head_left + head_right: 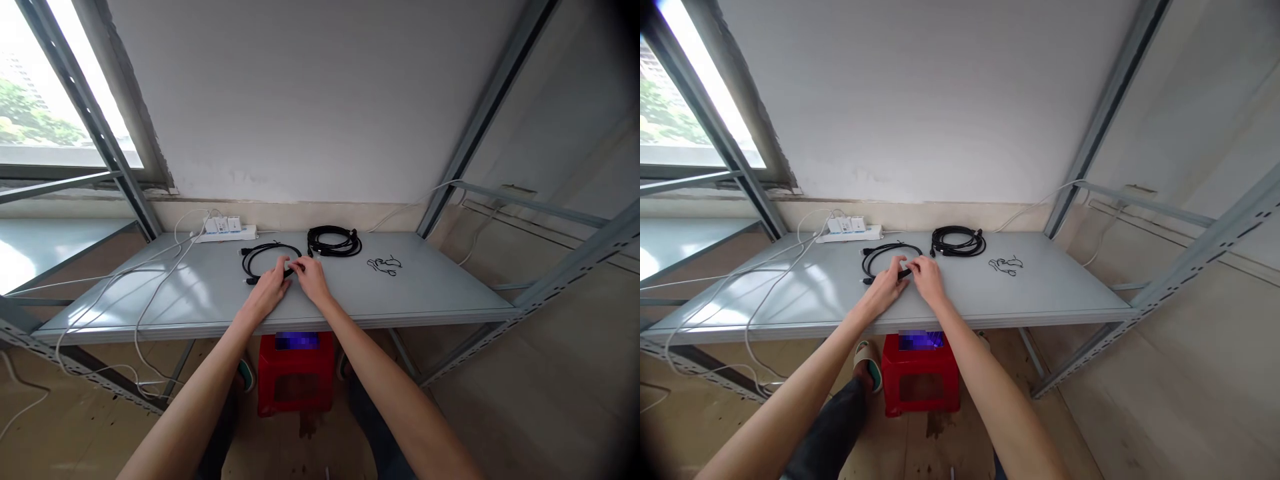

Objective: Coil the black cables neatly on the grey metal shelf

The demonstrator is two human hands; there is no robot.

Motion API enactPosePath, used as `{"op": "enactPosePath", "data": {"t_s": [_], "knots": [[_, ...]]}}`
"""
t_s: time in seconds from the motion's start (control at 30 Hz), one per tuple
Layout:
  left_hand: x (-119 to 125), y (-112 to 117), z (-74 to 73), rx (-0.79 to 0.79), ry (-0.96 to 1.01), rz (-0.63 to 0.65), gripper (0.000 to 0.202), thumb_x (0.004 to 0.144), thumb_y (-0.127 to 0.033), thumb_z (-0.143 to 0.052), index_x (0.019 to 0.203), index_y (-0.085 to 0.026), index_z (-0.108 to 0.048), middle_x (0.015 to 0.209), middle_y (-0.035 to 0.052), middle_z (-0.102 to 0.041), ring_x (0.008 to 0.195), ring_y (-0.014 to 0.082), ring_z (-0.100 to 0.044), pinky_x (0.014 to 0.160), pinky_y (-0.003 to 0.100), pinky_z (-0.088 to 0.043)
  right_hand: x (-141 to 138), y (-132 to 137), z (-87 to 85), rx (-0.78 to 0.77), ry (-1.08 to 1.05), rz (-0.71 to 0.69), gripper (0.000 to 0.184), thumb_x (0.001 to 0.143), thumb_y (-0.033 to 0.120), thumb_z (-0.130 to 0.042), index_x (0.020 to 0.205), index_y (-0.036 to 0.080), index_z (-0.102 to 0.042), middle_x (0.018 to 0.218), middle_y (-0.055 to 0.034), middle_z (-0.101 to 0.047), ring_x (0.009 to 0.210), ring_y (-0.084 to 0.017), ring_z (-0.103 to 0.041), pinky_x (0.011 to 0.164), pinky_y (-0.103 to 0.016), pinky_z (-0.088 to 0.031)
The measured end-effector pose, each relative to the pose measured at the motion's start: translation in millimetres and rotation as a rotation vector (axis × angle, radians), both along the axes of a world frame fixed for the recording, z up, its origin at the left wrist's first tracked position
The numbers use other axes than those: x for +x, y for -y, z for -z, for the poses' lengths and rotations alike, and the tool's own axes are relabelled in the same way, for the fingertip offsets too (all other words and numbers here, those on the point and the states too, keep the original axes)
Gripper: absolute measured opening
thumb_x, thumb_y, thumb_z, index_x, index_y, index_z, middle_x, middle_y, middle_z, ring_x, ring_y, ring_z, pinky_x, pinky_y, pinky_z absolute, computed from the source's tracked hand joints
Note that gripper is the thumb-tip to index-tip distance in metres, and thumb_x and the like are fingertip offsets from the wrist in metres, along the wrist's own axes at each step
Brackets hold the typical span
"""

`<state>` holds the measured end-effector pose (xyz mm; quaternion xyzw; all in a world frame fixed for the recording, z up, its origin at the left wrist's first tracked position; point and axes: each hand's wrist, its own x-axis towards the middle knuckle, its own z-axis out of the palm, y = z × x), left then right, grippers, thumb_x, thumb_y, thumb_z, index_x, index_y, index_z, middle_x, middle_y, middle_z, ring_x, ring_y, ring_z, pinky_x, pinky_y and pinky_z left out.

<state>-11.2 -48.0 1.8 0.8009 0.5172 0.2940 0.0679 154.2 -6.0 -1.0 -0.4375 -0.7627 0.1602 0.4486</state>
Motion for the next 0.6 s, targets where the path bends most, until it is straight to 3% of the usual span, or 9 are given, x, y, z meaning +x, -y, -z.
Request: {"op": "enactPosePath", "data": {"t_s": [0.17,0.3,0.47,0.6], "knots": [[-2.1,-1.8,2.0,0.004,0.131,0.087,0.060,0.092,-0.010,-0.048,0.150,-0.019,-0.032,0.107,0.0089,-0.071,0.095,0.0269,-0.073,0.085,0.036,-0.054,0.2,3.0,-2.8,-0.052,0.078,0.030,0.020,0.103,0.019,-0.063,0.089,0.018,-0.077,0.089,-0.0040,-0.071,0.079,-0.017,-0.061,0.078,-0.028,-0.043],[-1.4,-2.2,0.2,0.052,0.108,0.098,0.065,0.092,-0.007,-0.045,0.155,-0.018,-0.030,0.113,0.0113,-0.070,0.109,0.0272,-0.070,0.094,0.038,-0.053,-0.7,6.2,-3.0,-0.026,0.152,0.002,0.025,0.106,0.020,-0.056,0.089,0.020,-0.075,0.094,-0.0036,-0.067,0.083,-0.017,-0.061,0.075,-0.027,-0.042],[0.4,0.4,-5.1,0.119,-0.082,-0.111,0.050,0.098,-0.009,-0.047,0.147,-0.016,-0.048,0.112,0.0145,-0.073,0.116,0.0328,-0.064,0.099,0.045,-0.048,-2.0,11.1,-1.6,-0.003,0.229,-0.009,0.029,0.107,0.014,-0.042,0.108,0.023,-0.071,0.110,-0.0051,-0.062,0.090,-0.018,-0.062,0.075,-0.028,-0.044],[0.7,2.3,-7.1,0.132,-0.175,-0.229,0.019,0.104,-0.022,-0.051,0.116,-0.021,-0.065,0.107,0.0142,-0.074,0.111,0.0353,-0.062,0.095,0.046,-0.048,-2.6,12.8,0.2,0.021,0.312,-0.017,0.036,0.098,0.005,-0.044,0.121,0.022,-0.064,0.122,-0.0078,-0.056,0.099,-0.020,-0.061,0.075,-0.028,-0.047]]}}
